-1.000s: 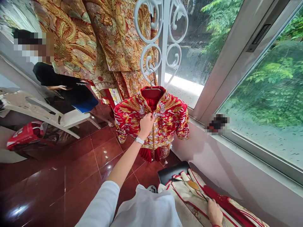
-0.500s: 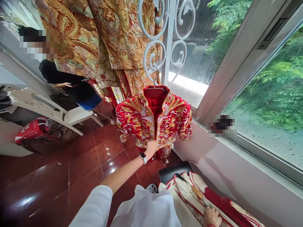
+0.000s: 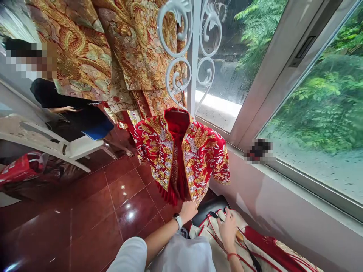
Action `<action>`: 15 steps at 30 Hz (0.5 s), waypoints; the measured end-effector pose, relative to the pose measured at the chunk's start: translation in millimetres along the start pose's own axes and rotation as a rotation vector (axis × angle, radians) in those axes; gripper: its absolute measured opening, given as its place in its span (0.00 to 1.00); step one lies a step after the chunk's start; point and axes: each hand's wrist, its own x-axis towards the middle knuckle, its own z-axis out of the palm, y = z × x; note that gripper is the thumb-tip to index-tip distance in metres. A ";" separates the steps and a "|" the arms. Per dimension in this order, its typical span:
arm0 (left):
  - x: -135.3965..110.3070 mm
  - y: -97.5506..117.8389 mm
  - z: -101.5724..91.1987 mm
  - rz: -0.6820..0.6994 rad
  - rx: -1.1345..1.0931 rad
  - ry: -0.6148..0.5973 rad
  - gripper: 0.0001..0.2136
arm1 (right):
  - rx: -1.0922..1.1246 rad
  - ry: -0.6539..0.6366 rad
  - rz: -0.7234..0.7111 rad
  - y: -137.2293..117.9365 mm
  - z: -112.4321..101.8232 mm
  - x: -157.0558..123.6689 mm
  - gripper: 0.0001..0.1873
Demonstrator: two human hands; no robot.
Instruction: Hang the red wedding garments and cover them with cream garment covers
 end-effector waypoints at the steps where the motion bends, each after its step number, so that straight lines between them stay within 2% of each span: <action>1: -0.6 -3.8 -10.8 0.008 -0.019 0.055 0.11 | 0.078 0.027 -0.080 -39.6 4.3 14.8 0.34; 2: 0.3 -9.1 -26.5 0.014 -0.055 0.162 0.12 | 0.146 0.086 -0.156 -81.0 7.8 30.1 0.36; 3: 2.7 -15.4 -46.9 0.020 -0.114 0.331 0.13 | 0.205 0.145 -0.240 -123.1 10.9 45.2 0.36; 4: 6.6 -22.3 -71.4 0.026 -0.192 0.553 0.14 | 0.250 0.193 -0.326 -164.4 13.8 59.9 0.38; 6: 18.7 -36.2 -128.1 0.015 -0.371 1.107 0.17 | 0.282 0.288 -0.435 -239.0 20.8 86.4 0.43; 7: 25.8 -42.6 -156.9 0.009 -0.421 1.309 0.19 | 0.268 0.301 -0.469 -269.8 25.0 98.1 0.46; 8: 32.8 -48.5 -183.6 -0.006 -0.432 1.440 0.21 | 0.249 0.321 -0.453 -294.9 29.6 108.5 0.46; 9: 38.9 -54.0 -206.7 -0.033 -0.406 1.502 0.25 | 0.241 0.336 -0.413 -313.7 33.9 117.7 0.45; 11: 45.5 -65.5 -238.1 -0.065 -0.318 1.490 0.31 | 0.256 0.365 -0.348 -331.8 38.7 132.5 0.41; 13: 41.8 -79.4 -249.3 -0.066 -0.227 1.400 0.30 | 0.313 0.349 -0.366 -326.5 34.0 143.6 0.37; 15: 26.7 -97.0 -247.8 -0.039 -0.183 1.343 0.22 | 0.384 0.292 -0.458 -305.8 17.2 154.1 0.35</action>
